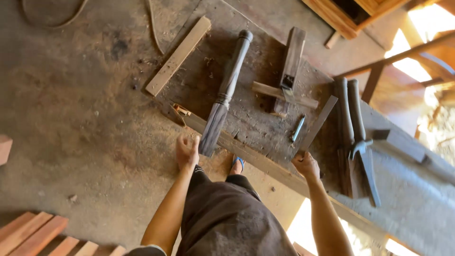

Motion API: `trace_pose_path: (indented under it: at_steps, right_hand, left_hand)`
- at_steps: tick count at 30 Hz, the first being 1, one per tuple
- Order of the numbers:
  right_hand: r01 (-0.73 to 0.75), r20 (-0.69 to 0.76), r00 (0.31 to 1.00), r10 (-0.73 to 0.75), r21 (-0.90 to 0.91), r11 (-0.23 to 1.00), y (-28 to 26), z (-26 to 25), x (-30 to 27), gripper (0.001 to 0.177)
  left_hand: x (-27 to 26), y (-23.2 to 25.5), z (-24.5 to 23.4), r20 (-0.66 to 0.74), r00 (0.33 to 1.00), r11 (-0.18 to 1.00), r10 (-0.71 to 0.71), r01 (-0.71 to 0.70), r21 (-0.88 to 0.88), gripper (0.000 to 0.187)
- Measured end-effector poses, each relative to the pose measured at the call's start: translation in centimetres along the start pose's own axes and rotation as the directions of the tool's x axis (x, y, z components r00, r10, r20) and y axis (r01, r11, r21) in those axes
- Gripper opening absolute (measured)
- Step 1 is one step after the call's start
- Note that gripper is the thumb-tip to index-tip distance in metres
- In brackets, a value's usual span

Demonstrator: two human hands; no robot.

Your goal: The recorder is using a try square and a marking gauge to measure and mark chair legs in a workshop.

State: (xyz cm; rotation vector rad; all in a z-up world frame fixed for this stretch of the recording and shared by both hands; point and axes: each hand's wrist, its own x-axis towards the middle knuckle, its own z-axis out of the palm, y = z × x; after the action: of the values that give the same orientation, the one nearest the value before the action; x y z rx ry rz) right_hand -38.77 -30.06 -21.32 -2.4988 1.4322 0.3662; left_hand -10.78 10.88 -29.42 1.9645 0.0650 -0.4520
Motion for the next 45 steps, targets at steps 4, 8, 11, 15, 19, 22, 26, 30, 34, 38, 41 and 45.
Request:
trace_pose_path:
  at_steps: [4,8,11,15,19,22,26,30,34,38,41,45]
  right_hand:
    - [0.062,0.045,0.997,-0.059,-0.091,0.994,0.6,-2.4,4.0,0.048]
    - [0.274,-0.055,0.954,-0.294,-0.236,0.932,-2.9,-6.7,5.8,0.057]
    - [0.571,-0.253,0.749,-0.613,-0.223,0.79,-9.6,-10.0,9.0,0.085]
    - [0.785,-0.263,0.478,-0.838,-0.3,0.542,-16.9,-11.3,13.3,0.11]
    - [0.795,-0.007,0.584,-0.812,-0.197,0.573,-18.0,-10.4,17.0,0.095]
    - [0.883,-0.143,0.433,-0.89,-0.13,0.45,-17.6,-10.1,17.5,0.099]
    - [0.825,-0.286,0.513,-0.81,-0.095,0.556,-17.3,-7.6,17.9,0.101]
    - [0.597,-0.15,0.796,-0.586,0.038,0.801,-18.1,-7.8,18.1,0.104]
    - [0.64,-0.221,0.754,-0.618,0.034,0.768,-17.7,-6.7,19.8,0.098]
    - [0.592,-0.263,0.777,-0.571,-0.003,0.806,-17.3,-6.8,20.0,0.096]
    - [0.632,-0.29,0.746,-0.6,0.023,0.775,-15.5,-6.7,20.4,0.091]
    - [0.691,-0.239,0.72,-0.651,0.162,0.705,-12.0,-7.2,20.5,0.088]
  left_hand:
    - [-0.2,7.2,1.2,0.245,0.875,0.854,0.418,-0.47,0.223,0.109]
    - [-5.9,5.0,8.8,0.034,0.974,0.973,0.223,-0.225,0.053,0.104]
    - [-9.9,7.7,16.1,-0.193,0.979,0.995,0.067,-0.081,-0.066,0.103]
    - [-11.6,10.4,22.1,-0.43,0.902,0.976,-0.041,-0.055,-0.209,0.106]
    - [-8.1,13.1,20.7,-0.466,0.872,0.961,-0.148,0.015,-0.277,0.106]
    - [-8.5,14.0,20.4,-0.458,0.879,0.958,-0.135,-0.002,-0.286,0.106]
    - [-13.1,14.5,21.1,-0.37,0.909,0.943,-0.191,0.065,-0.327,0.106]
    - [-16.2,12.2,25.8,-0.413,0.91,0.985,-0.041,-0.031,-0.167,0.112]
    - [-14.2,14.3,24.8,-0.339,0.928,0.966,-0.157,0.073,-0.247,0.11]
    - [-12.2,15.6,25.4,-0.367,0.922,0.958,-0.124,0.016,-0.285,0.114]
    - [-10.5,15.7,24.1,-0.406,0.911,0.995,-0.069,0.031,-0.1,0.117]
    - [-9.5,14.5,24.7,-0.432,0.902,0.996,-0.017,0.051,0.068,0.123]
